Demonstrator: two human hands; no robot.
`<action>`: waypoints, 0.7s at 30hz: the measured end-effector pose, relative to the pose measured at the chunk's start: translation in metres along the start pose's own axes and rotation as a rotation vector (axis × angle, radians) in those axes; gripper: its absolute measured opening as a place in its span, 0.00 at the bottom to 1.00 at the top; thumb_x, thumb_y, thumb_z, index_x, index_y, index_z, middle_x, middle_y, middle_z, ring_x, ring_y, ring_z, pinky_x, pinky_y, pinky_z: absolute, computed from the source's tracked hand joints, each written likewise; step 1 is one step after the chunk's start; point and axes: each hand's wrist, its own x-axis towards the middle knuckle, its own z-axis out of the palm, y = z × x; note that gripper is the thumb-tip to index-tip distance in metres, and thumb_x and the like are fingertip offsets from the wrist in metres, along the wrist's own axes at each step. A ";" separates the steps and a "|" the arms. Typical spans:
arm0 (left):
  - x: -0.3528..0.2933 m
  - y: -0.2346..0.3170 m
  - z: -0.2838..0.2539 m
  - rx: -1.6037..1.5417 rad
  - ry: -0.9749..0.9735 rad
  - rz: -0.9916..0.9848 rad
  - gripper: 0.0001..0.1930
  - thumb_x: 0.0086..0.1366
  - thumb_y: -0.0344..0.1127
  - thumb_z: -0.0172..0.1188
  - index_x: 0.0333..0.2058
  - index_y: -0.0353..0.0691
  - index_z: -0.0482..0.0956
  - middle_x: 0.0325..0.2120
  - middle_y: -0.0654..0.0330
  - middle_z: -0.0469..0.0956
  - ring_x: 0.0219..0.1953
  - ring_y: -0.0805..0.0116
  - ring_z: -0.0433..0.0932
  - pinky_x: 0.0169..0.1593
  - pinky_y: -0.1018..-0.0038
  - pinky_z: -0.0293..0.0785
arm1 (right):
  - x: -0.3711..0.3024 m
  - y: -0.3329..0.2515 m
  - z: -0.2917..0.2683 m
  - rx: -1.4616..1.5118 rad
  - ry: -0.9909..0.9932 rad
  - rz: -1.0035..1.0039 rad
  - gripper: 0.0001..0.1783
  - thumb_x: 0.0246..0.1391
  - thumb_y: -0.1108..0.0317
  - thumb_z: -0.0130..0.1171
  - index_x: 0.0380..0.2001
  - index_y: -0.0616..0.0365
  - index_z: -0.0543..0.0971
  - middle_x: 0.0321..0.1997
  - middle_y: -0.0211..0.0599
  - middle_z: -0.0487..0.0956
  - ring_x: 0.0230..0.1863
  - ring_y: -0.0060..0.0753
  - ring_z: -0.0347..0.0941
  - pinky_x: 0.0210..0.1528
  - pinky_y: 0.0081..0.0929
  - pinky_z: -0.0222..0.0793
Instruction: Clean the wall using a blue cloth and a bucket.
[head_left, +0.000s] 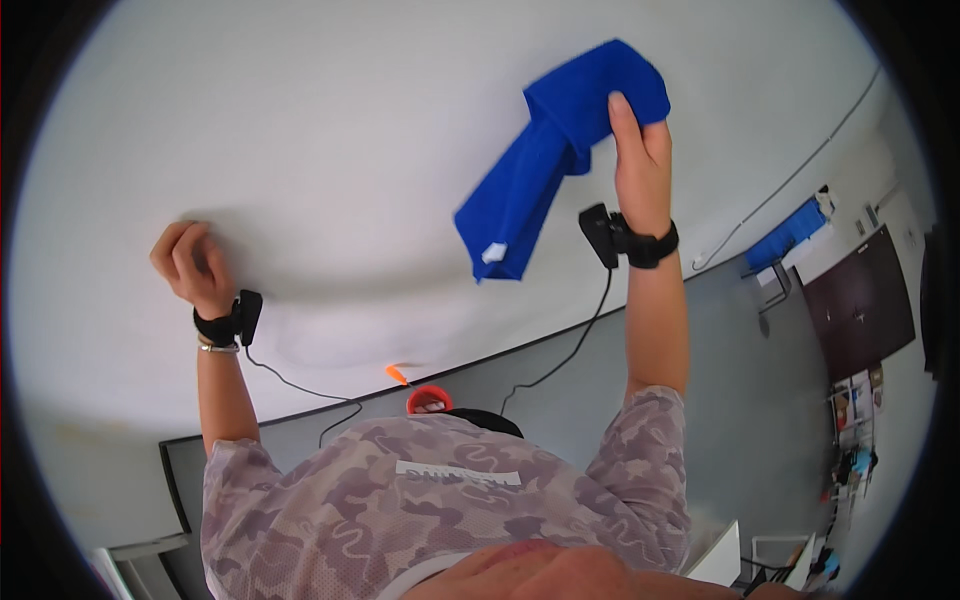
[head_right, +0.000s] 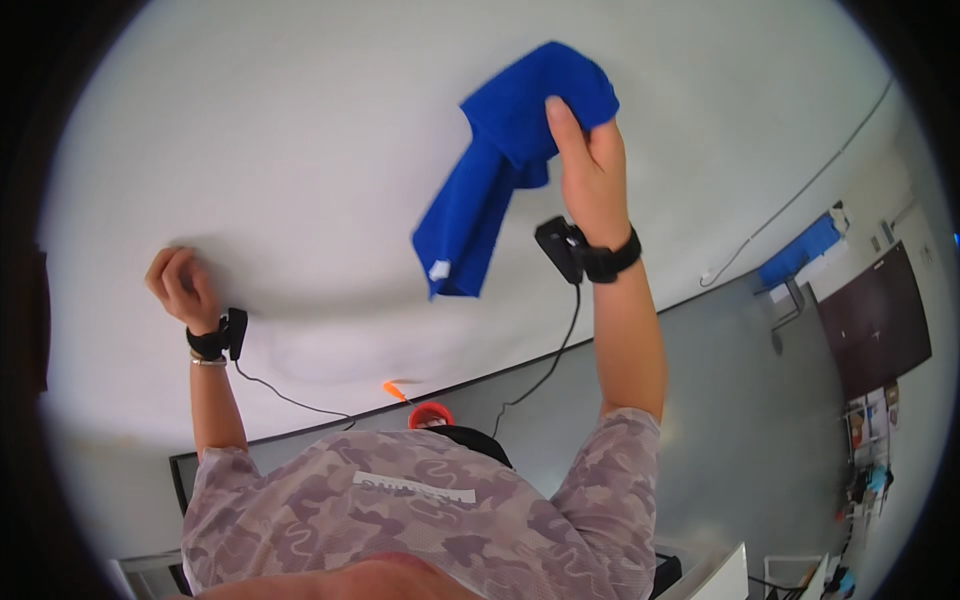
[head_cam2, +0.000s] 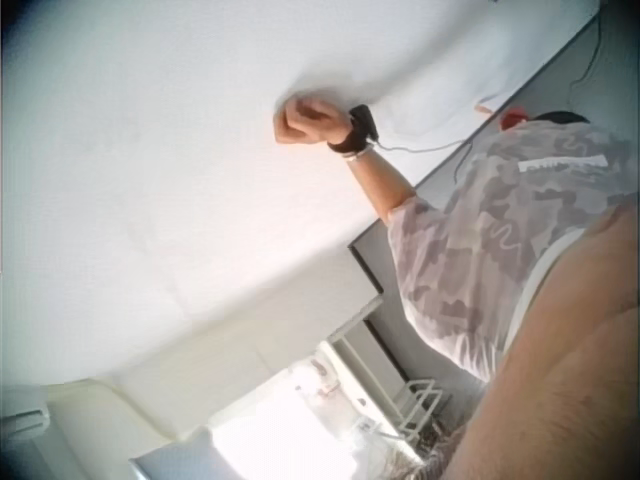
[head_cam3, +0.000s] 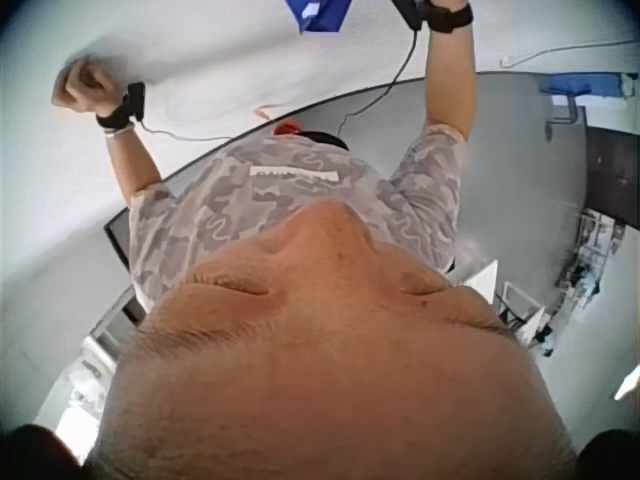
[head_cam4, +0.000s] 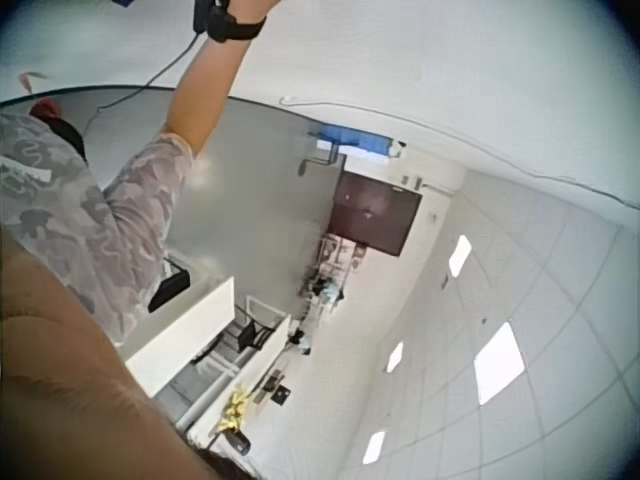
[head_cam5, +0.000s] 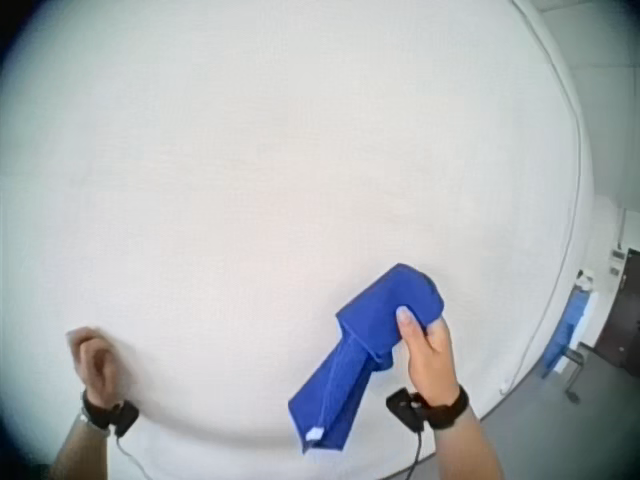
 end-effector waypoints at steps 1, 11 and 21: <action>0.003 0.003 -0.001 0.023 -0.008 0.005 0.11 0.57 0.18 0.53 0.39 0.34 0.77 0.43 0.54 0.69 0.42 0.61 0.72 0.41 0.72 0.73 | 0.006 0.004 0.011 0.004 -0.010 0.040 0.15 0.62 0.64 0.56 0.46 0.64 0.74 0.42 0.29 0.75 0.42 0.21 0.67 0.48 0.21 0.64; 0.017 0.016 0.001 0.055 0.003 -0.002 0.13 0.47 0.19 0.57 0.33 0.39 0.77 0.39 0.57 0.74 0.41 0.58 0.70 0.44 0.68 0.67 | -0.129 0.101 0.132 -0.491 0.012 -0.357 0.21 0.52 0.76 0.54 0.51 0.65 0.71 0.47 0.53 0.67 0.46 0.56 0.63 0.49 0.47 0.59; -0.093 0.093 -0.045 -0.486 -0.706 -0.569 0.32 0.53 0.32 0.69 0.56 0.41 0.67 0.52 0.50 0.71 0.54 0.49 0.71 0.55 0.63 0.70 | -0.208 0.034 0.183 0.302 -0.435 0.456 0.09 0.60 0.79 0.45 0.43 0.63 0.71 0.36 0.34 0.72 0.32 0.22 0.70 0.36 0.21 0.67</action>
